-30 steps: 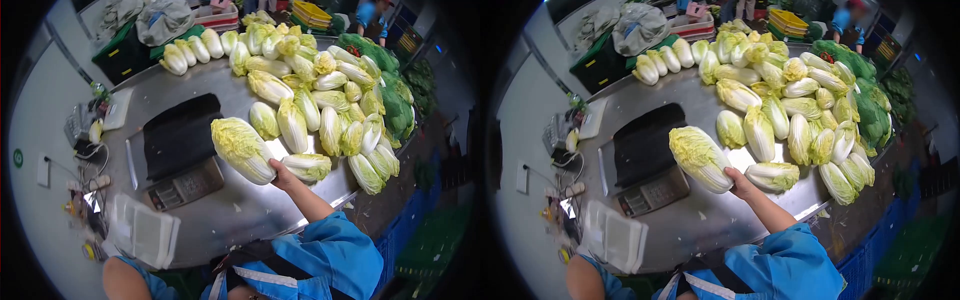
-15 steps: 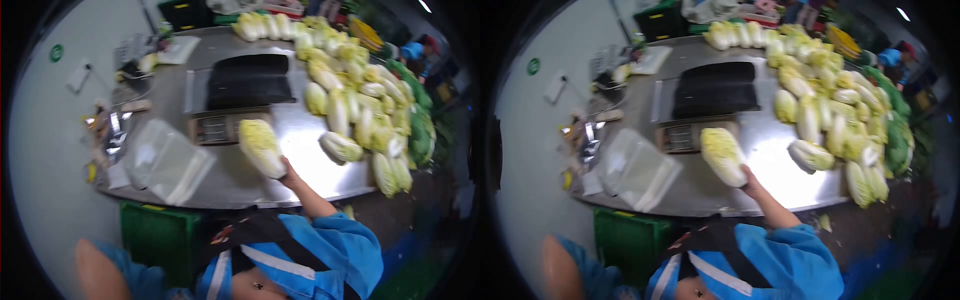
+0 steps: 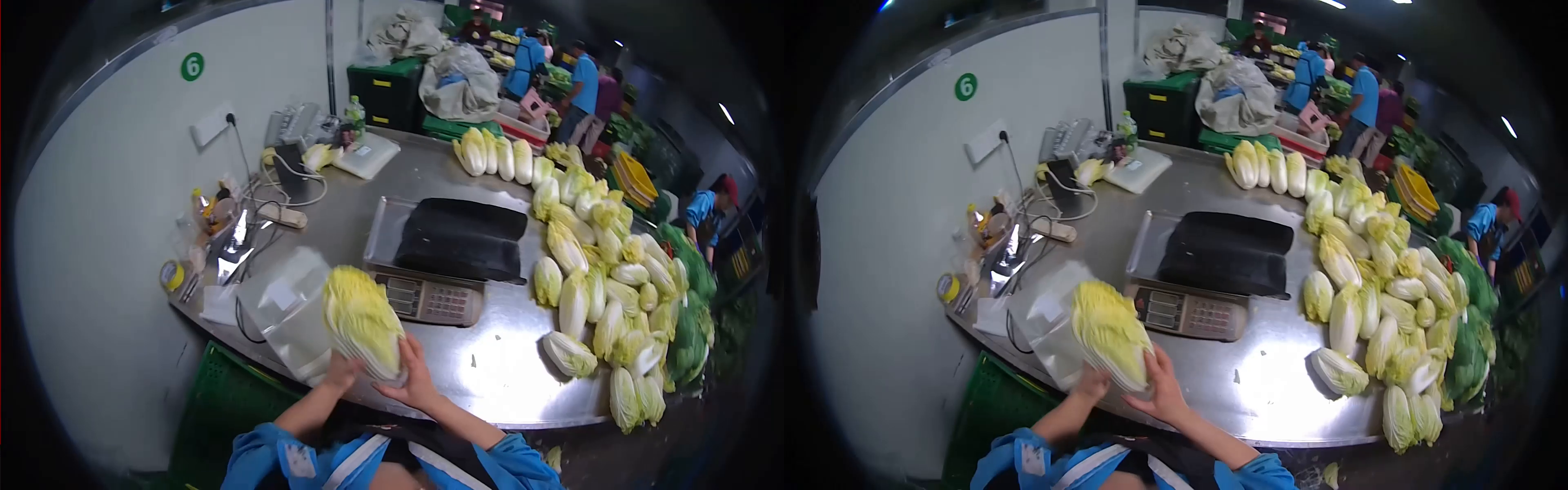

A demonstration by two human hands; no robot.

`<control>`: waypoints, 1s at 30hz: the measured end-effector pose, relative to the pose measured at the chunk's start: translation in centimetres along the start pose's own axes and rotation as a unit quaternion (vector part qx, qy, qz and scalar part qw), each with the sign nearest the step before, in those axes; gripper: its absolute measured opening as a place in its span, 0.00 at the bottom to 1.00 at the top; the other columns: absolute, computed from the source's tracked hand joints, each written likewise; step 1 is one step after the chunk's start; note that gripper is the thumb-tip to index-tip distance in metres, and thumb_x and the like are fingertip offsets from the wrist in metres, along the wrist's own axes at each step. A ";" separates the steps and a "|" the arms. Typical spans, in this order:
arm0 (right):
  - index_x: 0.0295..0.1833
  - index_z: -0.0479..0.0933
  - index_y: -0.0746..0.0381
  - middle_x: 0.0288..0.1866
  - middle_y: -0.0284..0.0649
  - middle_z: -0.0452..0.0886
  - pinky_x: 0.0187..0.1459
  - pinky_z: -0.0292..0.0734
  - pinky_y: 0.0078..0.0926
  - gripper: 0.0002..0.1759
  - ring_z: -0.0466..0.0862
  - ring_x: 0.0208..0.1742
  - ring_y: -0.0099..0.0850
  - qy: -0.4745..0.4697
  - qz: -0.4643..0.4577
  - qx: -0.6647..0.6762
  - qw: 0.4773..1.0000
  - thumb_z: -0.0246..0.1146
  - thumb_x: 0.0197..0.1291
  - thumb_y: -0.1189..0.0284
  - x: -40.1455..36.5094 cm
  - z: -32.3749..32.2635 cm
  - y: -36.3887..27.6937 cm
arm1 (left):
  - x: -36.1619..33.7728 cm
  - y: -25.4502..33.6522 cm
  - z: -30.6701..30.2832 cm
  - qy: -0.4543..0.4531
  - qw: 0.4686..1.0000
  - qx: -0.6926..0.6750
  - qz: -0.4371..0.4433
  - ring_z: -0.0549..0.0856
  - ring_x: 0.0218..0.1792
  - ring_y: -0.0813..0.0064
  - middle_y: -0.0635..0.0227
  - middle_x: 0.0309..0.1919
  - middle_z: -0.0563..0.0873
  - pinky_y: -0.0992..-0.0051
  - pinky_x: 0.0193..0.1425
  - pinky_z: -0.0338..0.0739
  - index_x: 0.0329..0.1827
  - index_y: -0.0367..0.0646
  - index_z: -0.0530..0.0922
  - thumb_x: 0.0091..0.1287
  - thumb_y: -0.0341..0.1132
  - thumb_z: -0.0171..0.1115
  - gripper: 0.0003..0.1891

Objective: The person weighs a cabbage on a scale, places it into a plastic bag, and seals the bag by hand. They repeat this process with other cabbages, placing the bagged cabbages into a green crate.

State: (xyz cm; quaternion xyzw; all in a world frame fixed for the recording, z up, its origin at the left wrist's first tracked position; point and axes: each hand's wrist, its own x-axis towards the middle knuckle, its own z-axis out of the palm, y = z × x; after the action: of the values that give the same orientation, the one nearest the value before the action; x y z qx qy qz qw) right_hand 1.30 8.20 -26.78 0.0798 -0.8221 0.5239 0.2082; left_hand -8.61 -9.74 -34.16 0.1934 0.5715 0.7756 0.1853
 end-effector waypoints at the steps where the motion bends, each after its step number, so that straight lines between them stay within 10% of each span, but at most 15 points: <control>1: 0.69 0.51 0.61 0.67 0.55 0.57 0.64 0.58 0.41 0.56 0.62 0.66 0.47 -0.011 -0.019 -0.076 0.997 0.75 0.36 0.62 0.4 -0.8 -0.4 | 1.7 0.4 0.9 0.009 0.990 -0.129 -0.064 0.65 0.64 0.63 0.60 0.64 0.63 0.64 0.64 0.64 0.70 0.45 0.47 0.43 0.45 0.72 0.53; 3: 0.68 0.54 0.62 0.67 0.53 0.57 0.65 0.57 0.44 0.52 0.59 0.68 0.51 -0.021 -0.068 -0.144 0.987 0.75 0.37 0.63 1.9 -3.7 0.7 | 5.3 2.3 3.0 0.024 0.931 -0.354 -0.091 0.74 0.58 0.63 0.61 0.58 0.72 0.65 0.58 0.72 0.66 0.44 0.57 0.47 0.39 0.68 0.42; 8: 0.61 0.63 0.57 0.61 0.47 0.65 0.60 0.58 0.48 0.45 0.64 0.64 0.49 0.171 0.061 -0.475 0.861 0.74 0.31 0.68 6.9 -18.2 8.6 | 20.8 8.7 7.1 -0.098 0.985 0.020 0.141 0.70 0.60 0.68 0.60 0.60 0.69 0.67 0.62 0.66 0.65 0.42 0.59 0.43 0.39 0.72 0.44; 11: 0.46 0.76 0.57 0.47 0.38 0.78 0.53 0.64 0.37 0.22 0.75 0.52 0.38 0.003 0.089 -0.459 0.884 0.68 0.38 0.73 8.1 -22.4 17.4 | 27.7 10.0 13.3 -0.076 0.923 0.232 0.297 0.68 0.61 0.64 0.58 0.60 0.67 0.65 0.64 0.62 0.65 0.44 0.60 0.39 0.38 0.73 0.46; 13: 0.37 0.79 0.56 0.35 0.31 0.80 0.45 0.66 0.30 0.11 0.78 0.41 0.30 -0.058 0.024 -0.429 0.901 0.61 0.43 0.76 8.7 -22.9 21.5 | 31.5 10.3 16.2 -0.214 0.729 0.524 0.385 0.70 0.55 0.59 0.57 0.56 0.68 0.61 0.57 0.65 0.67 0.52 0.60 0.34 0.38 0.73 0.50; 18: 0.38 0.80 0.54 0.31 0.29 0.79 0.37 0.66 0.26 0.14 0.78 0.36 0.27 -0.077 -0.076 -0.386 0.916 0.56 0.42 0.76 12.0 -18.9 19.6 | 34.7 3.2 17.5 -0.387 0.512 0.707 0.296 0.71 0.49 0.59 0.57 0.53 0.69 0.61 0.46 0.65 0.68 0.63 0.59 0.29 0.44 0.76 0.54; 24: 0.44 0.77 0.61 0.40 0.40 0.80 0.43 0.73 0.28 0.17 0.80 0.40 0.34 0.071 0.005 -0.197 0.978 0.67 0.44 0.77 11.4 -23.8 16.2 | 33.9 7.2 11.5 -0.250 0.797 0.506 0.214 0.56 0.68 0.54 0.51 0.66 0.58 0.62 0.69 0.52 0.64 0.43 0.63 0.41 0.40 0.72 0.43; 26: 0.43 0.78 0.62 0.38 0.39 0.81 0.41 0.73 0.24 0.14 0.81 0.38 0.31 0.104 0.089 -0.150 0.979 0.66 0.48 0.77 10.3 -26.4 16.6 | 32.1 8.1 8.1 -0.074 0.924 0.334 0.170 0.81 0.42 0.74 0.60 0.46 0.80 0.77 0.45 0.76 0.51 0.41 0.76 0.57 0.28 0.61 0.17; 27: 0.42 0.78 0.62 0.37 0.39 0.82 0.39 0.73 0.23 0.12 0.81 0.37 0.29 0.111 0.102 -0.169 0.974 0.65 0.50 0.77 10.1 -27.5 16.5 | 30.6 8.7 6.4 0.048 0.974 0.222 0.001 0.75 0.21 0.89 0.72 0.24 0.81 0.87 0.25 0.70 0.44 0.40 0.80 0.62 0.28 0.57 0.09; 30: 0.41 0.79 0.63 0.34 0.37 0.83 0.38 0.73 0.21 0.08 0.81 0.36 0.25 0.146 0.156 -0.160 0.964 0.63 0.53 0.77 9.7 -29.5 16.5 | 26.7 6.8 -0.1 0.148 0.953 0.258 0.052 0.62 0.13 0.92 0.81 0.13 0.67 0.85 0.17 0.53 0.33 0.40 0.79 0.67 0.33 0.53 0.09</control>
State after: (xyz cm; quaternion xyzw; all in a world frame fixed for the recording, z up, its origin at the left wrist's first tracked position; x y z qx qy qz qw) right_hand -5.53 42.73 -25.61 -0.1609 -0.8580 0.4175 0.2520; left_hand -32.01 1.90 -25.33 0.1472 0.7621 0.6305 0.0017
